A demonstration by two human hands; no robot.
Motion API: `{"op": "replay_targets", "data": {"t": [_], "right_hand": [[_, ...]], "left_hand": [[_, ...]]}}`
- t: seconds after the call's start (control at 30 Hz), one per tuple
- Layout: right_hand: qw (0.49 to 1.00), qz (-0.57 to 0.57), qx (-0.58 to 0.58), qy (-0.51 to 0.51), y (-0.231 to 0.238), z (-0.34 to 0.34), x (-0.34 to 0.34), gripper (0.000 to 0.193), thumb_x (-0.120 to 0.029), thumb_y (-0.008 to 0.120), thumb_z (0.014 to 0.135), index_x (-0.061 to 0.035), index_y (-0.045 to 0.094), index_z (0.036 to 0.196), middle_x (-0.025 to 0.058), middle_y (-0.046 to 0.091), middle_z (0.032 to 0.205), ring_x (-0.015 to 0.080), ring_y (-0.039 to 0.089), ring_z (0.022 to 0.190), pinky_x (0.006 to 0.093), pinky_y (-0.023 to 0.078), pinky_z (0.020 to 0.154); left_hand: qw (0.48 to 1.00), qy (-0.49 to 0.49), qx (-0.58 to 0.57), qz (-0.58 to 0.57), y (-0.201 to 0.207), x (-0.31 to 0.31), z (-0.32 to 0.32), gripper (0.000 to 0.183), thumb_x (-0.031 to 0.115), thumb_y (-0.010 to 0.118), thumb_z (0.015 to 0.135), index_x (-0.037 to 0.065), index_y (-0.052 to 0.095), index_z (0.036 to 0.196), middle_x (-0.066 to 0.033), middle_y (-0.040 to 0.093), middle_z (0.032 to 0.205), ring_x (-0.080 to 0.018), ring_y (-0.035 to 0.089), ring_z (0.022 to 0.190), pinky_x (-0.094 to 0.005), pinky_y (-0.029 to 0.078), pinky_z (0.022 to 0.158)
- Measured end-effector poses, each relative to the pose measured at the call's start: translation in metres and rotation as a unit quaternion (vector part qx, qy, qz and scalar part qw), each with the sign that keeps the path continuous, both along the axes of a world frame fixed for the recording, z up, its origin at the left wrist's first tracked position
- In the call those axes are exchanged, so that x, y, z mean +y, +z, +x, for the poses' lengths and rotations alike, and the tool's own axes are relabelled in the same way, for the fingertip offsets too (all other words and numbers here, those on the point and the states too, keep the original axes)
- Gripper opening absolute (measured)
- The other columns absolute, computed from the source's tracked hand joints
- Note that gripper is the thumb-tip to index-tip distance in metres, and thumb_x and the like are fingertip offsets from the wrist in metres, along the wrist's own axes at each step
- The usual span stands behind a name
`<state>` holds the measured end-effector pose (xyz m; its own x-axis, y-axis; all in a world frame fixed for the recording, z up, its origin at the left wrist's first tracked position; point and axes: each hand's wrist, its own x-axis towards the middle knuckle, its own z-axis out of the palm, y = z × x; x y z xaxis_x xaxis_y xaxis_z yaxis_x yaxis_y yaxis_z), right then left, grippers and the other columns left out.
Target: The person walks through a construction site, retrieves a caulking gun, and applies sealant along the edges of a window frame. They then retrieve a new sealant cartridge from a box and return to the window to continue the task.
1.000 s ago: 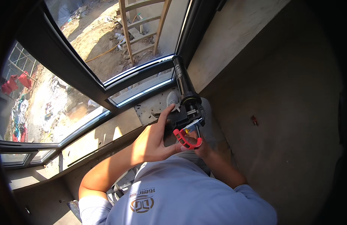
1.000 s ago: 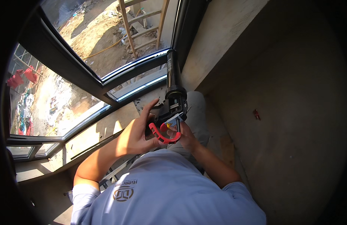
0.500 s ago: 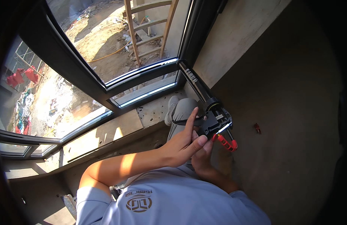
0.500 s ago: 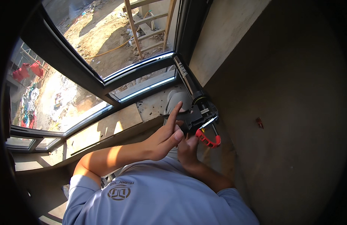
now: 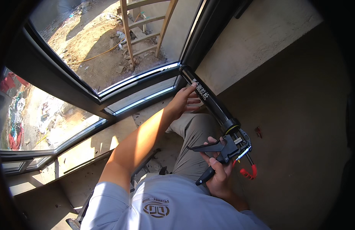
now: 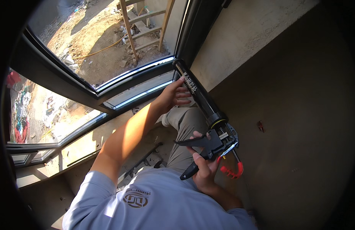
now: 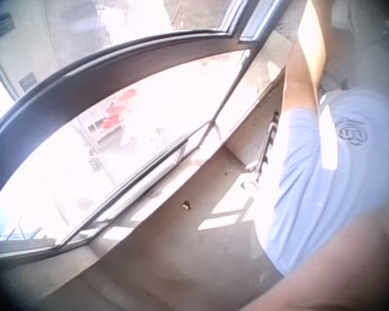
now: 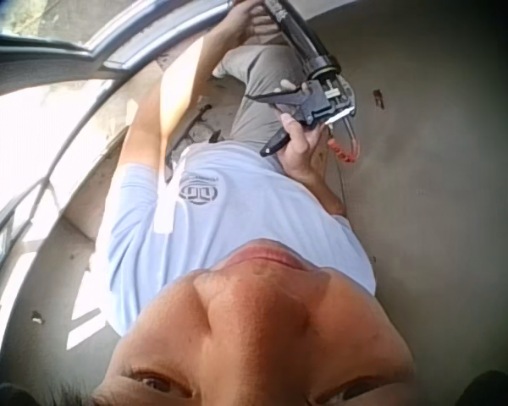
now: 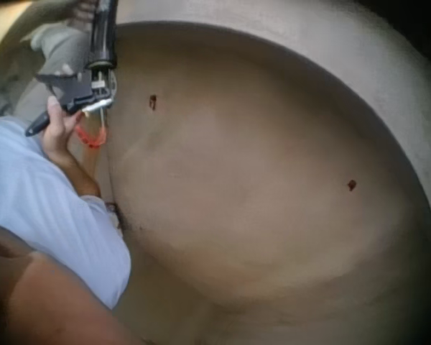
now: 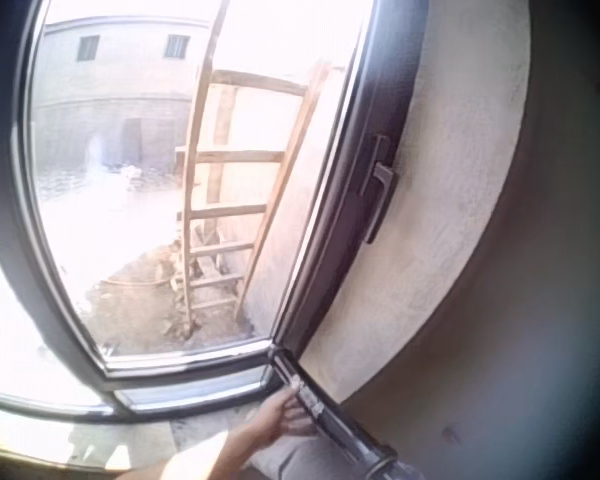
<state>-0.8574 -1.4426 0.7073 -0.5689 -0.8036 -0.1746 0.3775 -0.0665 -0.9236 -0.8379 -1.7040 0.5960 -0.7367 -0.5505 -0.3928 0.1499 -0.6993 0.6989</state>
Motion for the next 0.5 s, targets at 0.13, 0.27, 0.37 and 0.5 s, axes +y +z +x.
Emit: {"op": "replay_targets", "data": {"t": [0.13, 0.27, 0.37, 0.5], "right_hand": [[0.999, 0.025, 0.015, 0.022, -0.005, -0.007, 0.006, 0.076, 0.003, 0.048, 0.079, -0.0012, 0.026, 0.152, 0.0247, 0.043, 0.146, 0.032, 0.045, 0.135, 0.0537, 0.045, 0.111], [0.988, 0.063, 0.137, 0.032, -0.007, -0.033, 0.013, 0.081, 0.003, 0.05, 0.075, 0.0027, 0.028, 0.152, 0.025, 0.049, 0.142, 0.0346, 0.053, 0.13, 0.0522, 0.047, 0.11], [0.92, 0.167, 0.332, 0.129, -0.001, -0.066, 0.022, 0.067, -0.001, 0.053, 0.081, 0.0032, 0.04, 0.147, 0.0214, 0.054, 0.14, 0.0317, 0.054, 0.131, 0.0485, 0.044, 0.111], [0.917, 0.113, 0.334, 0.185, -0.014, -0.085, 0.024, 0.056, -0.032, 0.056, 0.1, 0.0025, 0.048, 0.143, 0.0184, 0.059, 0.136, 0.0305, 0.055, 0.13, 0.0474, 0.041, 0.112]], "left_hand": [[0.963, 0.0, 0.217, 0.159, -0.025, -0.007, -0.043, 0.041, 0.047, 0.054, 0.102, 0.01, 0.062, 0.117, -0.0101, 0.067, 0.112, -0.0266, 0.064, 0.109, -0.051, 0.049, 0.099], [0.982, 0.038, 0.152, 0.107, -0.024, -0.008, -0.047, 0.04, 0.05, 0.063, 0.097, 0.011, 0.062, 0.107, -0.0056, 0.067, 0.101, -0.0216, 0.067, 0.099, -0.0466, 0.053, 0.093], [0.99, 0.04, 0.098, 0.093, -0.015, -0.011, -0.042, 0.043, 0.052, 0.069, 0.092, 0.011, 0.061, 0.105, -0.0051, 0.067, 0.096, -0.0204, 0.069, 0.093, -0.0444, 0.056, 0.088], [0.995, 0.026, 0.054, 0.074, -0.002, -0.014, -0.04, 0.044, 0.051, 0.071, 0.09, 0.01, 0.061, 0.102, -0.0053, 0.067, 0.091, -0.0196, 0.07, 0.084, -0.0418, 0.06, 0.079]]}}
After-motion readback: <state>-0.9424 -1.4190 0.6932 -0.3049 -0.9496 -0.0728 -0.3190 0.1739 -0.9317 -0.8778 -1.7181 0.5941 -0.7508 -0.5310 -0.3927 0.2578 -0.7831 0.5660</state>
